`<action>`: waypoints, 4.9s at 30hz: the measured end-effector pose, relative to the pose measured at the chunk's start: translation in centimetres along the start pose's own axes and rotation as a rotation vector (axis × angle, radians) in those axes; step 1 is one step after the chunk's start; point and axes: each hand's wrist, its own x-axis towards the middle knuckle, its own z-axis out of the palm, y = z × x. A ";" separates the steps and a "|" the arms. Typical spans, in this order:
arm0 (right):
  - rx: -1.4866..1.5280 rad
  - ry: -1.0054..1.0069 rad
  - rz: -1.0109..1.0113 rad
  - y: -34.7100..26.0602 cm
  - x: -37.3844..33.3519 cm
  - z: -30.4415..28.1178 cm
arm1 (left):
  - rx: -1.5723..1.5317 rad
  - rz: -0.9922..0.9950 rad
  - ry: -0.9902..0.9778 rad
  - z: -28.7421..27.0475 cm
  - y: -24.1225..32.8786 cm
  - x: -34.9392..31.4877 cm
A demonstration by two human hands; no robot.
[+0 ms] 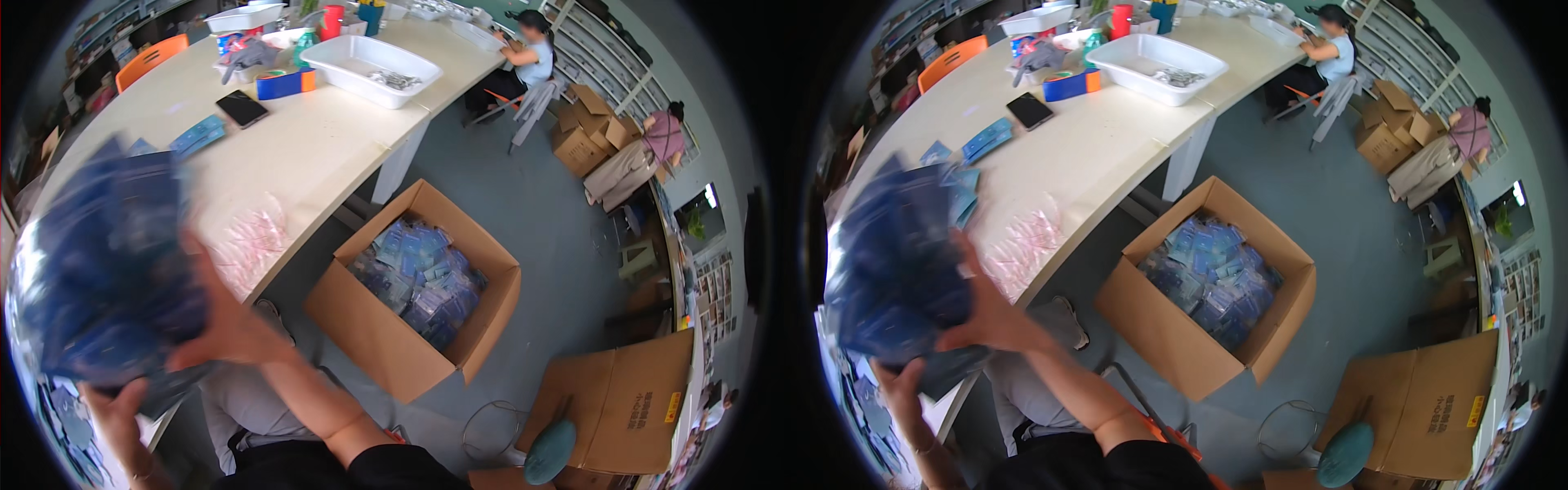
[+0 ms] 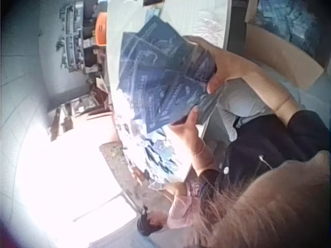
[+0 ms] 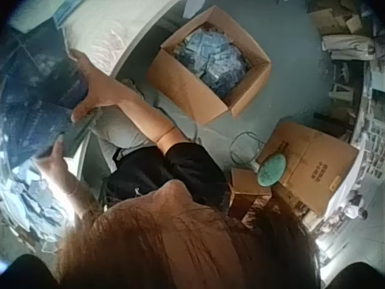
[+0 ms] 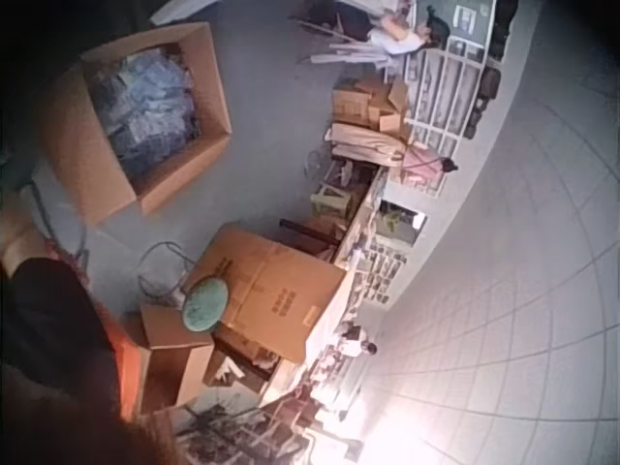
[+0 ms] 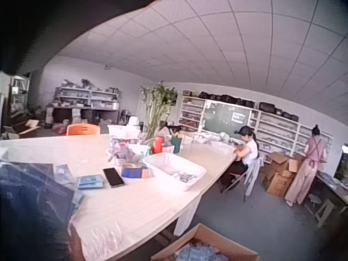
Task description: The person places blue keychain cards into clear plastic bags and seals them with pink twist ties. They repeatedly pick up a card, insert it into a bag, and secure the bag with a twist tie, stacking the finished packages on the table.
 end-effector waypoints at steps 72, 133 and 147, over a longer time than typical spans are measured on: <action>-1.238 1.106 0.645 21.2 -26.3 -61.1 | 0.567 0.558 -0.798 14.0 -25.7 -4.6; -1.547 -0.462 0.046 15.6 -4.0 15.3 | 0.680 0.252 -0.310 -10.7 -14.0 -1.7; -1.462 -0.666 -0.016 13.8 -3.0 11.1 | 0.878 0.286 -0.365 -10.2 -13.7 -1.1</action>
